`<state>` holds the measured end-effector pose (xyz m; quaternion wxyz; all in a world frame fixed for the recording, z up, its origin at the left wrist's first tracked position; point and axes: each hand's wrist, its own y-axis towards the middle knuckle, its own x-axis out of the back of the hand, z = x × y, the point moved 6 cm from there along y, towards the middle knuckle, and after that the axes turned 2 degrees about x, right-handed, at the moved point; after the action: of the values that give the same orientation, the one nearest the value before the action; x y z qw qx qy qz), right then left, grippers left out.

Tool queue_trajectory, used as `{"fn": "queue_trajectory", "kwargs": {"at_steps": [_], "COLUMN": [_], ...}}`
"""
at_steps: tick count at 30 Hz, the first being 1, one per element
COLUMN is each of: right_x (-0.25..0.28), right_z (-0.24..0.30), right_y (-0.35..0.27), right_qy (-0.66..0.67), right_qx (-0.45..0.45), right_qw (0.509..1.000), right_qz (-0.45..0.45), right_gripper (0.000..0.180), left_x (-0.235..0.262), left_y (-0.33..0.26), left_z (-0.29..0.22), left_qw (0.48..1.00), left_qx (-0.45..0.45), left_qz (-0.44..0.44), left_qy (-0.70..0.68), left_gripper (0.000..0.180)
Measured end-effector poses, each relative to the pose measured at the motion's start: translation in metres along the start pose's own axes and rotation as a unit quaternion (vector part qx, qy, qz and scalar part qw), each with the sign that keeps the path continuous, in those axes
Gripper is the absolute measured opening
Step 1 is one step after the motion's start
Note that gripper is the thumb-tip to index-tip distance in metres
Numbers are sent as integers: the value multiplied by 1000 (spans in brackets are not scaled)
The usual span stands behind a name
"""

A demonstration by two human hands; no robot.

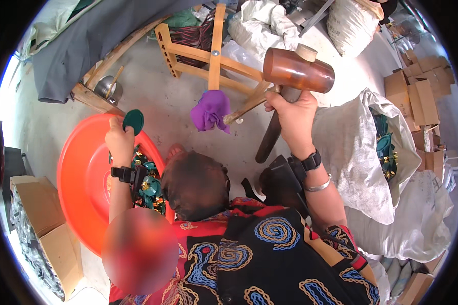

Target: Assembling plastic components by hammering a gold insert into a green base using a mallet and jig.

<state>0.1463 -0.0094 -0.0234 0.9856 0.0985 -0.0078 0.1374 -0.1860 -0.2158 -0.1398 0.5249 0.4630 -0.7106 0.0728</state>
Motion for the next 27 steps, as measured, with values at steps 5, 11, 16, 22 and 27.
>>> {"fn": "queue_trajectory", "kwargs": {"at_steps": [5, 11, 16, 22, 27], "right_x": [3, -10, -27, -63, -75], "right_z": [16, 75, 90, 76, 68], "right_y": [0, 12, 19, 19, 20], "right_qy": [8, 14, -67, -141, -204], "right_qx": [40, 148, 222, 247, 333], "right_qw": [999, 988, 973, 953, 912], "right_qz": [-17, -28, 17, 101, 129], "right_gripper": [19, 17, 16, 15, 19], "left_x": [8, -9, -35, -31, -25], "left_y": [9, -6, -26, -28, -23], "left_z": [-71, -171, -173, -177, -171], "left_qw": [952, 885, 863, 860, 865], "left_qx": [-85, -354, -425, -437, -379], "left_qz": [-8, -48, -15, -28, 27], "left_qy": [-294, -300, -273, -260, -328], "left_gripper": [34, 29, 29, 28, 28]}}
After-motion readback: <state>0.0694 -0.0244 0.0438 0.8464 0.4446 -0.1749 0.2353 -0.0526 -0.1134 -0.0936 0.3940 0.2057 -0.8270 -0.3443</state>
